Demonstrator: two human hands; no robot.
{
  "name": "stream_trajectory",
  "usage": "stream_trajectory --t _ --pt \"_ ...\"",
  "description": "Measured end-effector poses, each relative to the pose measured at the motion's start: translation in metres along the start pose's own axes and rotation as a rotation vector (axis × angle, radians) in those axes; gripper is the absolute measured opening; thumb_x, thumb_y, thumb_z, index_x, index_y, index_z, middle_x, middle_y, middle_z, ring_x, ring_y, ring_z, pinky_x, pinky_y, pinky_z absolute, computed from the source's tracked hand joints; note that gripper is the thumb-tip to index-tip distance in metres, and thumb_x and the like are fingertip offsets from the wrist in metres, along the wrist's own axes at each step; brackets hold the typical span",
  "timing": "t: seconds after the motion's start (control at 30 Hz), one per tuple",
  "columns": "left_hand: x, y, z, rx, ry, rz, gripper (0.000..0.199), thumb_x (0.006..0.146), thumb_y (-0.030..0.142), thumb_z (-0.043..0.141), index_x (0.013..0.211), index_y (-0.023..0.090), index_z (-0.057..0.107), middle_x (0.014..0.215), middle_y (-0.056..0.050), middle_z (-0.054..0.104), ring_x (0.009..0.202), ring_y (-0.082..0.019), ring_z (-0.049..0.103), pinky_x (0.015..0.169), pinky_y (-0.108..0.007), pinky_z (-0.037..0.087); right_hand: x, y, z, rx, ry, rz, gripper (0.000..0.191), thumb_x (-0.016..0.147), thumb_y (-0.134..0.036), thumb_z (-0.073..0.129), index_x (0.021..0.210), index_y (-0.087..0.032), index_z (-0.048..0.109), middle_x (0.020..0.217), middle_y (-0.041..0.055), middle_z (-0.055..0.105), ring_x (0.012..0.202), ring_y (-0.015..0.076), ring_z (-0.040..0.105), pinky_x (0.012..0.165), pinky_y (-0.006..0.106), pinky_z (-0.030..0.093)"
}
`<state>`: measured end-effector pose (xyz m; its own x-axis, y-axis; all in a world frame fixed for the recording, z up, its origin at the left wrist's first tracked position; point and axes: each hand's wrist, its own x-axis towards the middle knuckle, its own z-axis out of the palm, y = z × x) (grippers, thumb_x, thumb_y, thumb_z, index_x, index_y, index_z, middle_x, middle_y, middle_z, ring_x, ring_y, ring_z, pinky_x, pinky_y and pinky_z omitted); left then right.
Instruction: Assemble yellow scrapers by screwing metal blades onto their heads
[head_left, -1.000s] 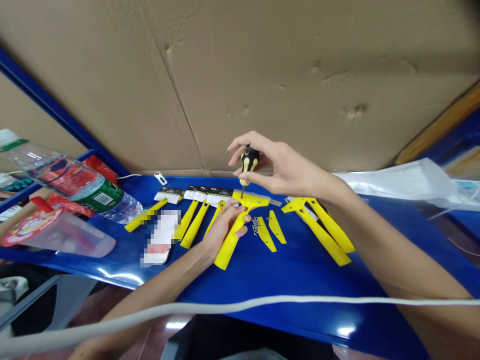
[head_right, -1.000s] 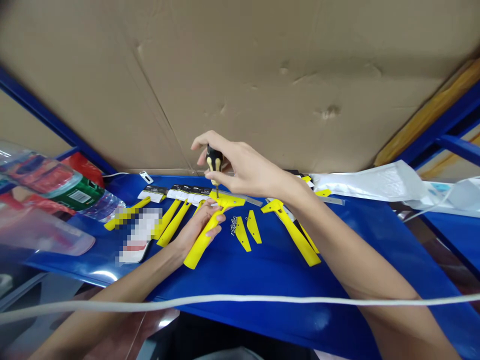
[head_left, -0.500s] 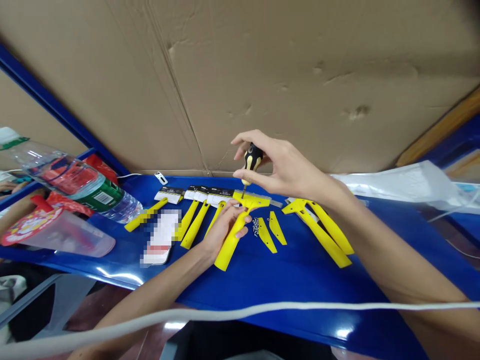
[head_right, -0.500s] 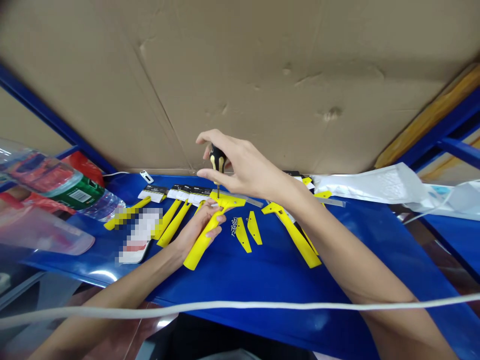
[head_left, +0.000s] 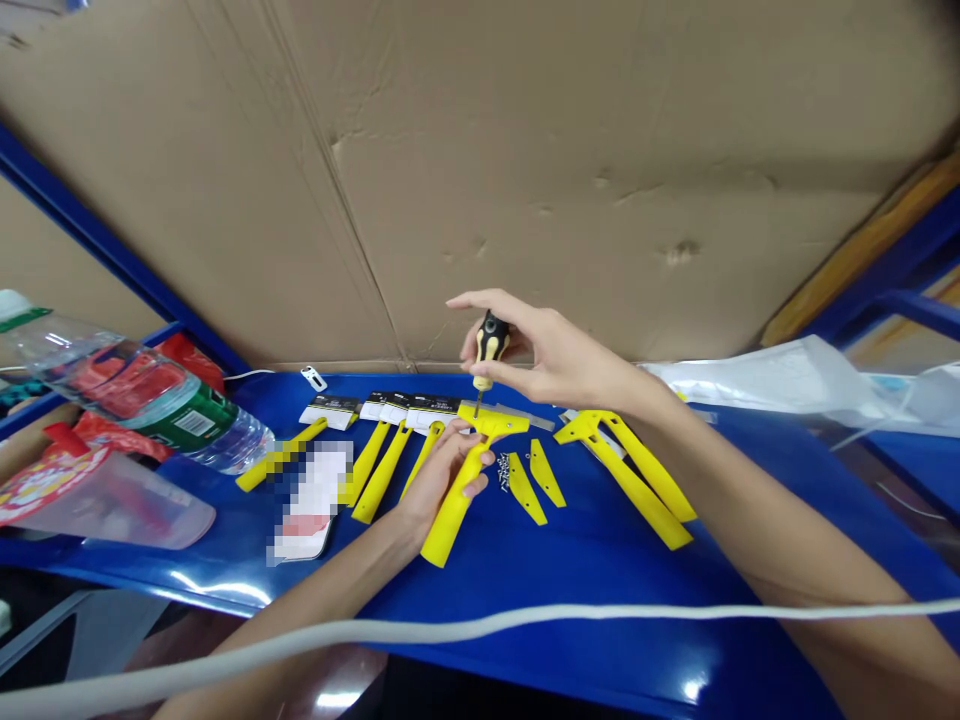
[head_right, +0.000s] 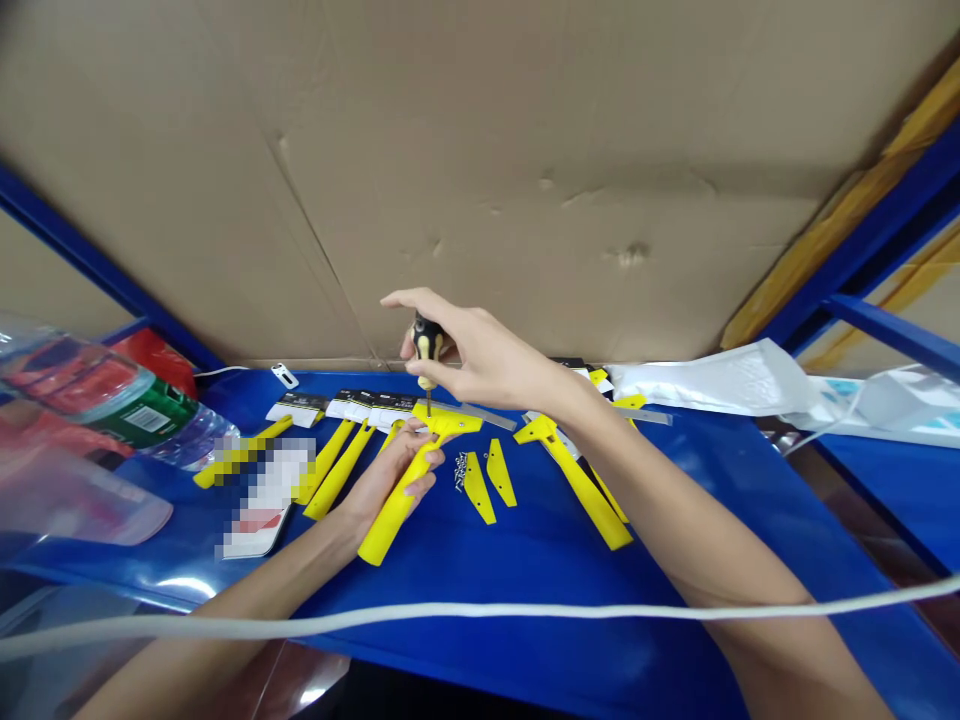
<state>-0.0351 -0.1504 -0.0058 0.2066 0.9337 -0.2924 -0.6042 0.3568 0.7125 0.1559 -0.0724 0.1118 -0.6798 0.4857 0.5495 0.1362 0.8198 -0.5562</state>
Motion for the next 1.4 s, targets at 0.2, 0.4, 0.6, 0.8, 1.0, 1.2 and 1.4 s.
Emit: stream_trajectory --t 0.2,0.4,0.6,0.8,1.0,1.2,1.4 --pt "0.0000 -0.0003 0.0009 0.002 0.009 -0.026 0.053 0.078 0.019 0.088 0.104 0.026 0.042 0.094 0.001 0.060 0.066 -0.009 0.062 0.036 -0.012 0.029 -0.0007 -0.0035 -0.0032 -0.037 -0.015 0.011 0.051 0.099 -0.027 0.068 0.147 -0.026 0.050 0.130 0.0102 0.072 0.102 0.0236 0.073 0.083 0.039 0.060" --pt "-0.0008 -0.0009 0.0005 0.012 -0.022 -0.006 0.049 0.080 0.018 0.086 0.105 0.026 0.044 0.101 -0.002 0.064 0.067 -0.008 0.062 0.037 -0.012 0.032 0.0000 -0.0030 -0.0037 -0.040 0.011 0.041 0.042 0.100 -0.038 0.073 0.136 -0.024 0.057 0.100 0.0029 0.076 0.083 0.0210 0.071 0.081 0.040 0.058" --pt "-0.0017 -0.0001 0.0011 0.038 -0.010 -0.011 0.046 0.083 0.019 0.082 0.107 0.026 0.044 0.112 -0.008 0.069 0.070 -0.009 0.064 0.038 -0.011 0.034 -0.0004 -0.0041 -0.0042 0.003 -0.045 -0.011 0.045 0.099 -0.025 0.067 0.142 -0.026 0.052 0.136 0.0100 0.069 0.104 0.0220 0.071 0.085 0.038 0.058" --pt "0.0018 -0.0003 -0.0033 0.051 -0.033 0.008 0.047 0.082 0.020 0.085 0.106 0.026 0.045 0.099 -0.001 0.063 0.070 -0.010 0.063 0.037 -0.012 0.033 0.0006 -0.0023 -0.0016 -0.128 0.021 0.015 0.052 0.099 -0.041 0.074 0.143 -0.023 0.053 0.114 0.0075 0.076 0.090 0.0234 0.071 0.082 0.041 0.057" --pt "0.0012 0.0005 -0.0023 0.027 -0.005 -0.004 0.051 0.079 0.021 0.088 0.103 0.026 0.043 0.099 0.000 0.061 0.068 -0.008 0.062 0.037 -0.012 0.029 -0.0010 -0.0001 -0.0050 0.037 -0.055 -0.017 0.073 0.091 -0.017 0.068 0.158 -0.027 0.041 0.151 0.0150 0.062 0.132 0.0306 0.064 0.102 0.047 0.058" --pt "-0.0012 -0.0027 0.0002 0.022 -0.020 -0.025 0.049 0.080 0.021 0.086 0.104 0.026 0.045 0.099 -0.001 0.062 0.068 -0.009 0.063 0.038 -0.012 0.031 0.0009 -0.0040 -0.0018 -0.040 -0.065 0.025 0.041 0.094 -0.023 0.073 0.133 -0.024 0.059 0.105 0.0032 0.075 0.086 0.0209 0.070 0.079 0.038 0.057" --pt "0.0008 -0.0092 -0.0022 0.041 -0.045 -0.054 0.048 0.078 0.019 0.086 0.104 0.025 0.047 0.094 0.001 0.060 0.067 -0.009 0.063 0.037 -0.013 0.031 -0.0026 -0.0038 -0.0037 -0.009 -0.125 0.024 0.047 0.097 -0.022 0.069 0.140 -0.023 0.050 0.121 0.0084 0.072 0.100 0.0226 0.069 0.084 0.039 0.056"
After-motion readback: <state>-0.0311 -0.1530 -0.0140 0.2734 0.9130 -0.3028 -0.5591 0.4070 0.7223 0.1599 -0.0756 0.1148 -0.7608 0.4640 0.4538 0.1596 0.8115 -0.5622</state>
